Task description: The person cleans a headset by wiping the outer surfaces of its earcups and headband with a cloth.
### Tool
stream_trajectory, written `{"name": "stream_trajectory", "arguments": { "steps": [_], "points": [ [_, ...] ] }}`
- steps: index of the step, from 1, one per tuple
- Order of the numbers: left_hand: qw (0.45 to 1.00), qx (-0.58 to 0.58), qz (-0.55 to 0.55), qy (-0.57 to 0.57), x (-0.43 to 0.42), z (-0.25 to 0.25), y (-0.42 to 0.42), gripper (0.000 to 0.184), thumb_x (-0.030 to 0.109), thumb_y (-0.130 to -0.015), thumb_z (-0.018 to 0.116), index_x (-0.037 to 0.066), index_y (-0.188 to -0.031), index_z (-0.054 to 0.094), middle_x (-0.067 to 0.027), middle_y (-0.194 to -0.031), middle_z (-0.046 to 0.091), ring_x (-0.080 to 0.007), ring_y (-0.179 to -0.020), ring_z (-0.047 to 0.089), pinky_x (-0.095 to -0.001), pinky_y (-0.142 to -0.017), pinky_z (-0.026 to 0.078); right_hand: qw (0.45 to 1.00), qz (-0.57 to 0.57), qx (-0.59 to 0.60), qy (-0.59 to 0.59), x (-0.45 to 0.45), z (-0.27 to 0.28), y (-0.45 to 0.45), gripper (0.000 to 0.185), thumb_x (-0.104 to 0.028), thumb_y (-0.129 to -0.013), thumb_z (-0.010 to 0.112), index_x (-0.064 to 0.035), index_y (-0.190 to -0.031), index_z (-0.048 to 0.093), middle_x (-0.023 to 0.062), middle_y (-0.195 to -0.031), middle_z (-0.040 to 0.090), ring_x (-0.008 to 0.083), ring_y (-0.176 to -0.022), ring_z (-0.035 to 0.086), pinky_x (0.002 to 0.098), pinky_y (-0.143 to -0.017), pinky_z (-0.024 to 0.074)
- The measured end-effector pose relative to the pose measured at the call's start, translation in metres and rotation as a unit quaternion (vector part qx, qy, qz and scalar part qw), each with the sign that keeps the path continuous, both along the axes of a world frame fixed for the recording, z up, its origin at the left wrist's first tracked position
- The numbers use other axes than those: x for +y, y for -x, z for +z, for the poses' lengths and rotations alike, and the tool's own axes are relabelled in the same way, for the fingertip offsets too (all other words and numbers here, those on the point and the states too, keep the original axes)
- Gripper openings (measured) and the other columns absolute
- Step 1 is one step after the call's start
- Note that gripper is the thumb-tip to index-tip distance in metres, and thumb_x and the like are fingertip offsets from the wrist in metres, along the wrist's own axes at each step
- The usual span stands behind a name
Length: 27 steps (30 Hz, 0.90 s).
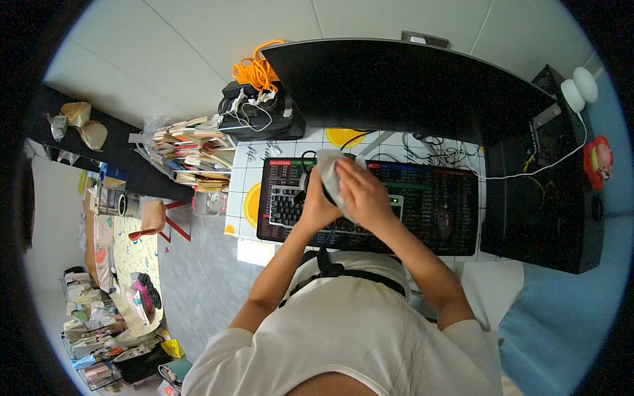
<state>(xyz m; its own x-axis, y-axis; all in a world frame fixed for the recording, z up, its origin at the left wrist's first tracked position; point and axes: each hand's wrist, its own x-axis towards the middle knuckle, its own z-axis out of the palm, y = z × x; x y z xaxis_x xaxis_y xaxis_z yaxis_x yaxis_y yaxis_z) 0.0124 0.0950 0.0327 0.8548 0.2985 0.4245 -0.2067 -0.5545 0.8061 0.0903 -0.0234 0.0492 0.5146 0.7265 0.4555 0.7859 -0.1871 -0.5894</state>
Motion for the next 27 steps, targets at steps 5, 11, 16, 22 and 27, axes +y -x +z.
{"name": "stream_trajectory", "arguments": {
  "steps": [5,11,16,22,27],
  "points": [
    [0.988,-0.046,-0.028,-0.147,0.013,-0.009,-0.004,0.073,0.013,-0.061,0.075,-0.001,-0.123,0.038,-0.022,-0.12,0.044,-0.0371,-0.11,0.047,-0.0409,-0.096,0.036,0.997,0.065,-0.045,-0.008,-0.012,0.002,-0.001,0.029,-0.012,-0.088,0.05,0.0015,-0.113,0.058,0.012,-0.123,0.054,0.0264,-0.115,0.051,0.0371,-0.095,0.0433],
    [0.999,0.02,-0.004,0.035,0.004,-0.001,-0.002,0.081,0.014,-0.059,0.079,0.0,-0.127,0.037,-0.0197,-0.124,0.043,-0.0339,-0.114,0.045,-0.04,-0.098,0.036,0.995,0.08,-0.059,0.0,-0.014,-0.001,-0.012,0.033,-0.018,-0.09,0.047,-0.0023,-0.119,0.056,0.0124,-0.128,0.05,0.0273,-0.121,0.046,0.0379,-0.098,0.0396],
    [0.999,0.031,-0.03,-0.012,0.004,0.005,-0.001,0.099,0.014,-0.053,0.083,0.001,-0.133,0.027,-0.0193,-0.128,0.038,-0.0343,-0.118,0.042,-0.0391,-0.1,0.034,1.0,0.006,-0.013,0.008,0.003,-0.003,-0.026,0.042,-0.021,-0.094,0.042,-0.0017,-0.131,0.041,0.0154,-0.13,0.047,0.0299,-0.123,0.042,0.0394,-0.098,0.038],
    [0.999,0.022,-0.012,-0.025,0.006,0.012,-0.002,0.103,0.012,-0.05,0.085,0.003,-0.134,0.026,-0.0182,-0.13,0.037,-0.0336,-0.12,0.041,-0.0391,-0.1,0.035,0.927,-0.042,0.373,0.009,-0.014,-0.03,-0.032,0.038,-0.028,-0.099,0.035,-0.0019,-0.125,0.043,0.0185,-0.112,0.056,0.0295,-0.105,0.055,0.0343,-0.088,0.0414],
    [0.999,0.036,-0.018,-0.004,0.003,0.013,0.0,0.105,0.015,-0.051,0.086,0.004,-0.135,0.025,-0.0175,-0.131,0.036,-0.0324,-0.12,0.041,-0.0397,-0.1,0.035,0.91,-0.033,0.411,-0.036,-0.018,-0.025,-0.024,0.041,-0.034,-0.098,0.04,-0.002,-0.123,0.045,0.0136,-0.103,0.058,0.0225,-0.093,0.057,0.0335,-0.082,0.0425]
  ]
}}
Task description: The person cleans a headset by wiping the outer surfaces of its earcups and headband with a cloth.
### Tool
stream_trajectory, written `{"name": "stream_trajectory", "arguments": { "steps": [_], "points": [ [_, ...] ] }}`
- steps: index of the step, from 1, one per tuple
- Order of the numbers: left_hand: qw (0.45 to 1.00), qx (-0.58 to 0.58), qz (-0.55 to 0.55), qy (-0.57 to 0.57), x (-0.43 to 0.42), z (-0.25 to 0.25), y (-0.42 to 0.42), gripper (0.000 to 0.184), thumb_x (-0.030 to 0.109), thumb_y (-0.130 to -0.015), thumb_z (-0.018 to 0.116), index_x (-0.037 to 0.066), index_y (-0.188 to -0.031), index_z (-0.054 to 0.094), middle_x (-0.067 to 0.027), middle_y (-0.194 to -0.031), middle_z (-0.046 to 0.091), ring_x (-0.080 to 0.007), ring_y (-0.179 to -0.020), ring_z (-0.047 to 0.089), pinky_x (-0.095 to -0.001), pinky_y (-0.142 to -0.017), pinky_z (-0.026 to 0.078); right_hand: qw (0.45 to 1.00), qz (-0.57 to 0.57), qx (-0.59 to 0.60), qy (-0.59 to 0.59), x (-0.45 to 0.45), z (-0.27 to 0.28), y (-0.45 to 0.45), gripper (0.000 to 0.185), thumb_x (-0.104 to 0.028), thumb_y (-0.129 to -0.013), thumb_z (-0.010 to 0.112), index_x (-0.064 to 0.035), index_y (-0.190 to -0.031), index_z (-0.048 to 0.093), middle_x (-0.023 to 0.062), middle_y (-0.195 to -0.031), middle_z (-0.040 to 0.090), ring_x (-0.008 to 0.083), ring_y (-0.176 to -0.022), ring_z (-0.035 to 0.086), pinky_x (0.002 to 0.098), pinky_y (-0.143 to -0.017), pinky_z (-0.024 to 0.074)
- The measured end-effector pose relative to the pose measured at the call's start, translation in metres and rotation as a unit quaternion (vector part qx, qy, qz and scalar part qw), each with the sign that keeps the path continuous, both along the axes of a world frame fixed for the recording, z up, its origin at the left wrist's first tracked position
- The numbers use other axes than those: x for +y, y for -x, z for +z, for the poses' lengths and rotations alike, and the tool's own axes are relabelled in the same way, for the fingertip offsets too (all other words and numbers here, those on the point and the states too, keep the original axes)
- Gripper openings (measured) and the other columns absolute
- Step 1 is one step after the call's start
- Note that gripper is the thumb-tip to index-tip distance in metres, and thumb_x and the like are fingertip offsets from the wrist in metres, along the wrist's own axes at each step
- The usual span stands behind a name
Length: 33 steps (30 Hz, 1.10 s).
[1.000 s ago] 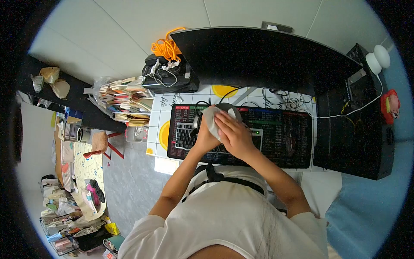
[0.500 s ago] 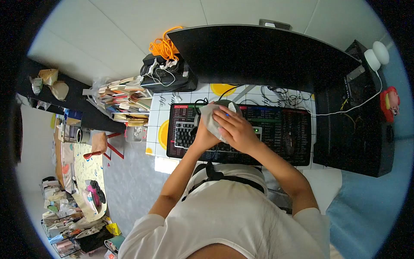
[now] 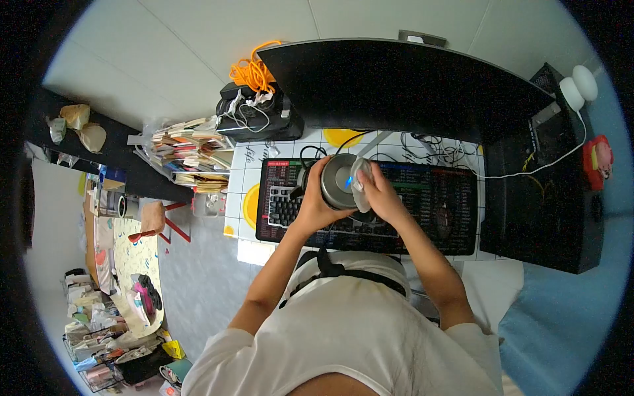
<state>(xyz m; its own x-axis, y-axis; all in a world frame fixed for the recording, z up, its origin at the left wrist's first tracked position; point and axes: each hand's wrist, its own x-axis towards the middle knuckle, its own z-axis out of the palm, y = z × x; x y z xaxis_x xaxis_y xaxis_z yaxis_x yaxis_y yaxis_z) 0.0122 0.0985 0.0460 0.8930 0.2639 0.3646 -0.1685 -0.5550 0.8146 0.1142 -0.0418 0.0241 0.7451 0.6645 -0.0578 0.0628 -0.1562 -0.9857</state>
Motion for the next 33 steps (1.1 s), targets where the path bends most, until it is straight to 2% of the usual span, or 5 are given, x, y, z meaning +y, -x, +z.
{"name": "stream_trajectory", "arguments": {
  "steps": [11,17,23,30,33],
  "points": [
    [0.997,0.051,-0.017,0.057,-0.01,-0.006,0.003,0.105,0.026,-0.064,0.081,0.001,-0.141,0.015,-0.0217,-0.141,0.024,-0.0335,-0.131,0.028,-0.0387,-0.105,0.029,0.967,-0.231,0.096,-0.036,0.005,-0.033,0.011,0.045,-0.04,-0.097,0.037,-0.0018,-0.116,0.052,0.011,-0.099,0.059,0.0178,-0.088,0.055,0.0284,-0.078,0.0417],
    [0.972,0.129,0.113,0.163,-0.003,-0.023,0.002,0.101,0.037,-0.069,0.077,-0.014,-0.134,0.017,-0.0326,-0.131,0.032,-0.0375,-0.123,0.038,-0.0372,-0.101,0.034,0.982,-0.154,0.089,-0.064,0.005,-0.036,0.03,0.039,-0.027,-0.097,0.044,-0.0021,-0.127,0.048,0.0051,-0.097,0.059,0.0105,-0.082,0.052,0.0238,-0.075,0.0417],
    [0.955,0.152,0.225,0.117,0.008,-0.055,0.003,0.094,0.044,-0.07,0.075,-0.01,-0.131,0.029,-0.0254,-0.12,0.039,-0.0331,-0.111,0.043,-0.0359,-0.097,0.036,0.99,-0.063,0.056,-0.117,0.006,-0.039,0.043,0.033,-0.02,-0.095,0.049,0.0019,-0.119,0.052,0.0011,-0.088,0.058,0.0062,-0.078,0.049,0.0213,-0.069,0.0411],
    [0.955,0.209,0.122,0.169,0.032,-0.029,0.015,0.104,0.048,-0.058,0.079,-0.01,-0.131,0.033,-0.0297,-0.126,0.04,-0.0331,-0.117,0.046,-0.036,-0.096,0.038,0.989,0.084,-0.074,-0.094,0.01,-0.033,0.03,0.025,-0.009,-0.092,0.049,0.0028,-0.114,0.053,0.0062,-0.099,0.057,0.012,-0.081,0.054,0.0243,-0.072,0.0441],
    [0.963,0.191,0.092,0.168,0.033,-0.031,0.024,0.104,0.04,-0.057,0.082,-0.008,-0.134,0.03,-0.0243,-0.128,0.041,-0.0292,-0.119,0.043,-0.0352,-0.099,0.035,0.988,-0.075,0.075,-0.112,0.016,-0.042,0.02,0.031,-0.018,-0.094,0.048,-0.0033,-0.12,0.053,0.007,-0.11,0.058,0.0142,-0.094,0.057,0.0263,-0.081,0.0436]
  ]
}}
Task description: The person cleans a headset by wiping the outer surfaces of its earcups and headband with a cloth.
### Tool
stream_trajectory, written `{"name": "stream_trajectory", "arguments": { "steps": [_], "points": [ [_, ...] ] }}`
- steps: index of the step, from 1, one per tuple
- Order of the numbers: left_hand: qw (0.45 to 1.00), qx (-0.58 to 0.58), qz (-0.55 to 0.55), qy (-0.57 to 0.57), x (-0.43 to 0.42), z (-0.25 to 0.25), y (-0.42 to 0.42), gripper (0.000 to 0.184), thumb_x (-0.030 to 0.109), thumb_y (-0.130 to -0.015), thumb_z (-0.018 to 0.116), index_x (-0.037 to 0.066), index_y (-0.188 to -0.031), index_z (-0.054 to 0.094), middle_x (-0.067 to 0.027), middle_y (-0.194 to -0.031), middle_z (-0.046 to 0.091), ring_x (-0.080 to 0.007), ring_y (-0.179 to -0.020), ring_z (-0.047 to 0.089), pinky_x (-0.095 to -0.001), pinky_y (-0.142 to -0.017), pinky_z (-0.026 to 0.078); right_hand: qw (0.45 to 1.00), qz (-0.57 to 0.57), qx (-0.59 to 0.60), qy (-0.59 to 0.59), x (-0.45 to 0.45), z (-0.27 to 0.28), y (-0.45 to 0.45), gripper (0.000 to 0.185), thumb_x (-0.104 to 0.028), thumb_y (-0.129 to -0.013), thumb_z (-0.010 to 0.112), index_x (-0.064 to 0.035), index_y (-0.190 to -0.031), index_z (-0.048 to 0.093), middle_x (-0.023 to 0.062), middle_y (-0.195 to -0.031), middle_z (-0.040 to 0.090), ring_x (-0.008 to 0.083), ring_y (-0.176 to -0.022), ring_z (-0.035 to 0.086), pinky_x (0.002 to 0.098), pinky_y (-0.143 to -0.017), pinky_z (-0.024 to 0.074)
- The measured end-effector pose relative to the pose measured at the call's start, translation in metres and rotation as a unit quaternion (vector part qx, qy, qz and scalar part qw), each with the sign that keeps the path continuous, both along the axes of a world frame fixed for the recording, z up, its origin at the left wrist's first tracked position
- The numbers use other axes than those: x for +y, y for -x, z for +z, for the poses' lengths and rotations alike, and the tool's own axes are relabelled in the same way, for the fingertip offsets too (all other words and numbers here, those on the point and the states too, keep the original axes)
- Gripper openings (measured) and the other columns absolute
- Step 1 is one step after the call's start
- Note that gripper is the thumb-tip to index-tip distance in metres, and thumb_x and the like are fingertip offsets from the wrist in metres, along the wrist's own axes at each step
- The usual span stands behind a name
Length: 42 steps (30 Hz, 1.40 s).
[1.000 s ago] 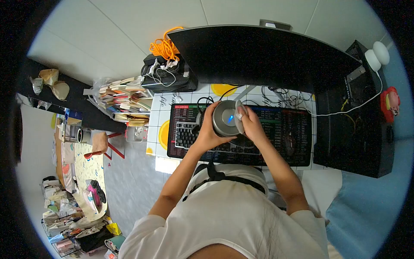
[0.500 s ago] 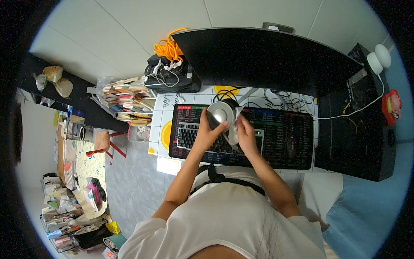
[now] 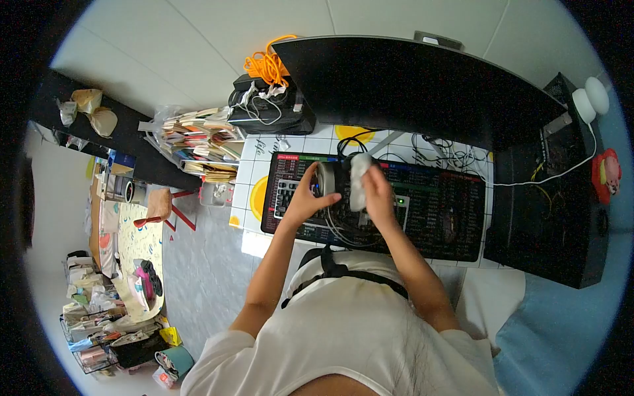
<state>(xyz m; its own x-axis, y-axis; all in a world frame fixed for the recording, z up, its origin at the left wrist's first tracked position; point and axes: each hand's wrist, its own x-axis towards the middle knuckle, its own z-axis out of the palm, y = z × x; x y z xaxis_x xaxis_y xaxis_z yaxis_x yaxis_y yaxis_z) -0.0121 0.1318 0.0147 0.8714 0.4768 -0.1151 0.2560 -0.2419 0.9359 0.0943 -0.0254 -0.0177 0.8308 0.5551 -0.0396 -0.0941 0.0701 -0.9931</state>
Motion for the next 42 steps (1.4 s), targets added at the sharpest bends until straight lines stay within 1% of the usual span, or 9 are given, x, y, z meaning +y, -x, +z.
{"name": "stream_trajectory", "arguments": {
  "steps": [4,7,13,21,25,27,32,38,42],
  "points": [
    [0.994,-0.066,-0.036,-0.075,-0.015,0.019,0.004,0.103,0.032,-0.052,0.084,-0.004,-0.133,0.031,-0.0209,-0.124,0.043,-0.0318,-0.117,0.043,-0.0372,-0.1,0.034,0.984,-0.087,0.153,-0.01,0.023,0.026,-0.002,0.034,-0.023,-0.095,0.046,-0.0052,-0.124,0.051,0.0071,-0.117,0.057,0.0157,-0.107,0.053,0.0284,-0.091,0.039],
    [0.986,-0.091,-0.047,-0.132,-0.018,0.011,0.004,0.102,0.029,-0.05,0.084,-0.002,-0.133,0.033,-0.02,-0.124,0.044,-0.0331,-0.115,0.044,-0.0378,-0.099,0.035,0.991,0.069,-0.114,-0.004,0.039,0.03,0.011,0.032,-0.017,-0.096,0.041,-0.0033,-0.123,0.052,0.0105,-0.124,0.053,0.0196,-0.114,0.05,0.0289,-0.096,0.0364],
    [0.984,-0.113,0.092,-0.104,-0.011,-0.001,0.002,0.098,0.028,-0.052,0.084,-0.002,-0.131,0.034,-0.0189,-0.125,0.044,-0.0301,-0.116,0.044,-0.0366,-0.099,0.036,0.972,0.116,-0.202,0.017,0.019,0.042,0.022,0.034,-0.007,-0.092,0.048,0.0009,-0.125,0.049,0.0133,-0.13,0.049,0.0213,-0.119,0.048,0.0291,-0.098,0.0372],
    [0.986,-0.147,0.037,-0.074,-0.012,-0.008,0.003,0.101,0.025,-0.052,0.084,-0.002,-0.133,0.03,-0.0185,-0.128,0.04,-0.0293,-0.118,0.042,-0.0376,-0.099,0.035,0.965,0.127,-0.226,-0.043,0.025,0.062,0.021,0.037,-0.006,-0.091,0.049,-0.0019,-0.128,0.048,0.0127,-0.133,0.047,0.0228,-0.123,0.045,0.0303,-0.1,0.0355],
    [0.986,-0.137,-0.021,-0.089,-0.016,0.006,0.007,0.105,0.027,-0.048,0.087,0.0,-0.133,0.031,-0.0178,-0.126,0.042,-0.0315,-0.117,0.042,-0.0386,-0.1,0.034,0.987,0.064,-0.149,-0.018,0.037,0.048,0.013,0.031,-0.009,-0.094,0.045,0.0,-0.122,0.052,0.0094,-0.115,0.06,0.0109,-0.099,0.055,0.0233,-0.085,0.0424],
    [0.988,-0.137,-0.024,-0.067,-0.022,0.008,0.006,0.107,0.029,-0.046,0.088,0.0,-0.132,0.032,-0.0181,-0.125,0.042,-0.0322,-0.116,0.042,-0.0389,-0.099,0.034,0.994,0.067,-0.057,0.07,0.042,0.035,-0.002,0.025,-0.016,-0.094,0.047,-0.0005,-0.111,0.058,0.0075,-0.073,0.061,0.0076,-0.064,0.05,0.0267,-0.058,0.0427],
    [0.981,-0.153,0.03,-0.118,-0.02,0.006,0.003,0.106,0.027,-0.045,0.087,0.0,-0.132,0.033,-0.0175,-0.124,0.042,-0.0307,-0.117,0.041,-0.0387,-0.099,0.035,0.989,0.066,-0.124,0.043,0.031,0.036,0.009,0.024,-0.014,-0.094,0.047,0.0005,-0.11,0.058,0.0061,-0.071,0.059,0.0057,-0.064,0.049,0.0244,-0.056,0.041],
    [0.982,-0.145,0.07,-0.097,-0.007,0.003,0.006,0.106,0.025,-0.047,0.086,0.002,-0.134,0.032,-0.0146,-0.127,0.042,-0.0269,-0.117,0.043,-0.0359,-0.102,0.031,0.957,0.089,-0.275,0.022,-0.002,0.038,0.028,0.028,-0.007,-0.09,0.052,0.0058,-0.115,0.054,0.0197,-0.113,0.059,0.0263,-0.1,0.062,0.0293,-0.078,0.0495],
    [0.98,-0.17,0.088,0.047,-0.003,0.004,0.009,0.106,0.03,-0.052,0.085,0.004,-0.137,0.028,-0.0133,-0.126,0.045,-0.0245,-0.118,0.042,-0.035,-0.102,0.031,0.966,0.094,-0.24,0.026,-0.011,0.04,0.028,0.03,-0.009,-0.091,0.051,0.0022,-0.119,0.053,0.018,-0.108,0.061,0.0231,-0.093,0.063,0.029,-0.076,0.0482]
  ]
}}
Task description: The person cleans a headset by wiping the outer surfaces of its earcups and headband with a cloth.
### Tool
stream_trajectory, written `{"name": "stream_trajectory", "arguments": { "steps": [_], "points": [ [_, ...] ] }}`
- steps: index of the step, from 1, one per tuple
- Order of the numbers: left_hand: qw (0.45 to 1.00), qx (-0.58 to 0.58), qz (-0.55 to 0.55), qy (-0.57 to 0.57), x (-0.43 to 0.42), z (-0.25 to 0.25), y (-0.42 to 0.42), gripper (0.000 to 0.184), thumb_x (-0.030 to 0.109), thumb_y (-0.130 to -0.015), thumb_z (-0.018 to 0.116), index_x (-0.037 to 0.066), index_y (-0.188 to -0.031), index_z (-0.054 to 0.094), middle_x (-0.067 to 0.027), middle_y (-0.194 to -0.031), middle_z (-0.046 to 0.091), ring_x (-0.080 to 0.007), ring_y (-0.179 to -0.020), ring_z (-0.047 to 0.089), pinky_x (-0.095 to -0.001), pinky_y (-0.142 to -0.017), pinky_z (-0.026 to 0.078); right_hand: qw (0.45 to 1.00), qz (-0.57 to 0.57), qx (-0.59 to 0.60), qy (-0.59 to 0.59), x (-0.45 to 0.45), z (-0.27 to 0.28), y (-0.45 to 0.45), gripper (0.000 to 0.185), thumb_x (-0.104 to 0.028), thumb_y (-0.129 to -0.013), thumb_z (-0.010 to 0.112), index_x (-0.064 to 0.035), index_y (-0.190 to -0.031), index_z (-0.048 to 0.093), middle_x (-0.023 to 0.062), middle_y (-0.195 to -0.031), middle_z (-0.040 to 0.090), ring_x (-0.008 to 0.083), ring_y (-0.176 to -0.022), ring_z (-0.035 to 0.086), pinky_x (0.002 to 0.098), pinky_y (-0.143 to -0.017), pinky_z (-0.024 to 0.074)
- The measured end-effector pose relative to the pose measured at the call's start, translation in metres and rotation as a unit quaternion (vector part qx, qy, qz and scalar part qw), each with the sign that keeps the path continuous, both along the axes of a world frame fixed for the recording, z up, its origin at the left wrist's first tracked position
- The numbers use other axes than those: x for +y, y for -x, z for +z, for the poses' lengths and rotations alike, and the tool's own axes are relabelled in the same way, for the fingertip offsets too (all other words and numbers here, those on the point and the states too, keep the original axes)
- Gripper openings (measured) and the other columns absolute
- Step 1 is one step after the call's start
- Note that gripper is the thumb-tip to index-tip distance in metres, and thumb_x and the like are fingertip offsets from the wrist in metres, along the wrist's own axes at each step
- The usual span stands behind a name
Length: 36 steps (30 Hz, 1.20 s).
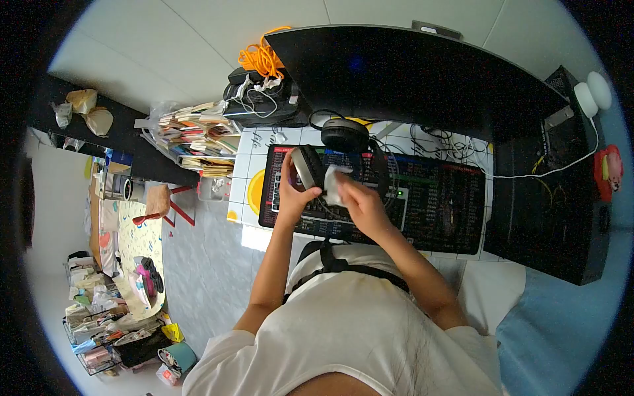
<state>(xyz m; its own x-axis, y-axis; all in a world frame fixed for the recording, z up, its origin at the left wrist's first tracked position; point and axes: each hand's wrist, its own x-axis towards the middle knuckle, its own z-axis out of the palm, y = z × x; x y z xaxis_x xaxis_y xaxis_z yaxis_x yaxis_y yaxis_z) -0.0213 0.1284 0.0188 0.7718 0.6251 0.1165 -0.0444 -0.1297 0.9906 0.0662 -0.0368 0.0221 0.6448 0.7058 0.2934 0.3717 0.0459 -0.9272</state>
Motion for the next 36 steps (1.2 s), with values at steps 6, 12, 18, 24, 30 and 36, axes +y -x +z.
{"name": "stream_trajectory", "arguments": {
  "steps": [6,12,18,24,30,36],
  "points": [
    [0.994,-0.038,-0.008,0.104,-0.01,-0.014,-0.01,0.1,0.031,-0.06,0.08,0.001,-0.138,0.025,-0.0145,-0.127,0.043,-0.0238,-0.118,0.042,-0.0338,-0.1,0.032,0.996,-0.051,0.066,-0.009,0.051,0.01,-0.006,0.036,-0.007,-0.091,0.045,-0.0023,-0.127,0.046,0.0204,-0.092,0.061,0.0226,-0.078,0.062,0.0299,-0.069,0.0465],
    [0.986,-0.056,0.02,0.154,-0.007,-0.023,-0.005,0.097,0.03,-0.064,0.078,0.0,-0.138,0.024,-0.0132,-0.126,0.044,-0.0211,-0.114,0.045,-0.0313,-0.097,0.035,0.991,0.08,0.043,0.095,0.028,0.039,0.006,0.033,-0.001,-0.088,0.044,0.0046,-0.121,0.047,0.0221,-0.113,0.057,0.0326,-0.104,0.057,0.0338,-0.087,0.0441],
    [0.968,-0.081,0.031,0.235,-0.01,-0.026,0.0,0.097,0.03,-0.064,0.078,0.0,-0.138,0.023,-0.0121,-0.124,0.045,-0.0205,-0.112,0.046,-0.0306,-0.095,0.038,0.966,0.143,-0.063,0.206,0.006,0.048,-0.003,0.03,0.001,-0.084,0.045,0.0027,-0.114,0.051,0.0222,-0.11,0.056,0.0376,-0.099,0.056,0.0386,-0.084,0.0457],
    [0.981,-0.06,-0.023,0.181,-0.015,-0.013,0.0,0.108,0.04,-0.057,0.082,0.002,-0.139,0.024,-0.0108,-0.128,0.043,-0.0199,-0.115,0.045,-0.0304,-0.097,0.036,0.996,-0.016,0.045,0.08,0.042,0.035,-0.003,0.035,0.001,-0.086,0.044,0.0015,-0.121,0.049,0.0257,-0.106,0.058,0.0386,-0.093,0.059,0.0377,-0.078,0.0468],
    [0.974,-0.087,0.005,0.209,-0.008,-0.024,0.004,0.106,0.045,-0.055,0.083,0.002,-0.136,0.029,-0.0102,-0.122,0.046,-0.0201,-0.111,0.047,-0.031,-0.095,0.038,0.99,0.102,0.065,0.072,0.035,0.034,0.002,0.033,-0.002,-0.085,0.045,0.0027,-0.118,0.049,0.0264,-0.099,0.058,0.0404,-0.088,0.058,0.0411,-0.072,0.0462],
    [0.973,-0.074,0.017,0.219,-0.009,-0.023,0.003,0.109,0.043,-0.056,0.082,0.001,-0.138,0.026,-0.0106,-0.123,0.046,-0.0201,-0.111,0.047,-0.0304,-0.094,0.039,0.959,0.183,0.081,0.203,0.02,0.052,-0.028,0.03,-0.001,-0.086,0.045,-0.0022,-0.112,0.058,0.0153,-0.082,0.063,0.0153,-0.07,0.059,0.0287,-0.064,0.0458]
  ]
}}
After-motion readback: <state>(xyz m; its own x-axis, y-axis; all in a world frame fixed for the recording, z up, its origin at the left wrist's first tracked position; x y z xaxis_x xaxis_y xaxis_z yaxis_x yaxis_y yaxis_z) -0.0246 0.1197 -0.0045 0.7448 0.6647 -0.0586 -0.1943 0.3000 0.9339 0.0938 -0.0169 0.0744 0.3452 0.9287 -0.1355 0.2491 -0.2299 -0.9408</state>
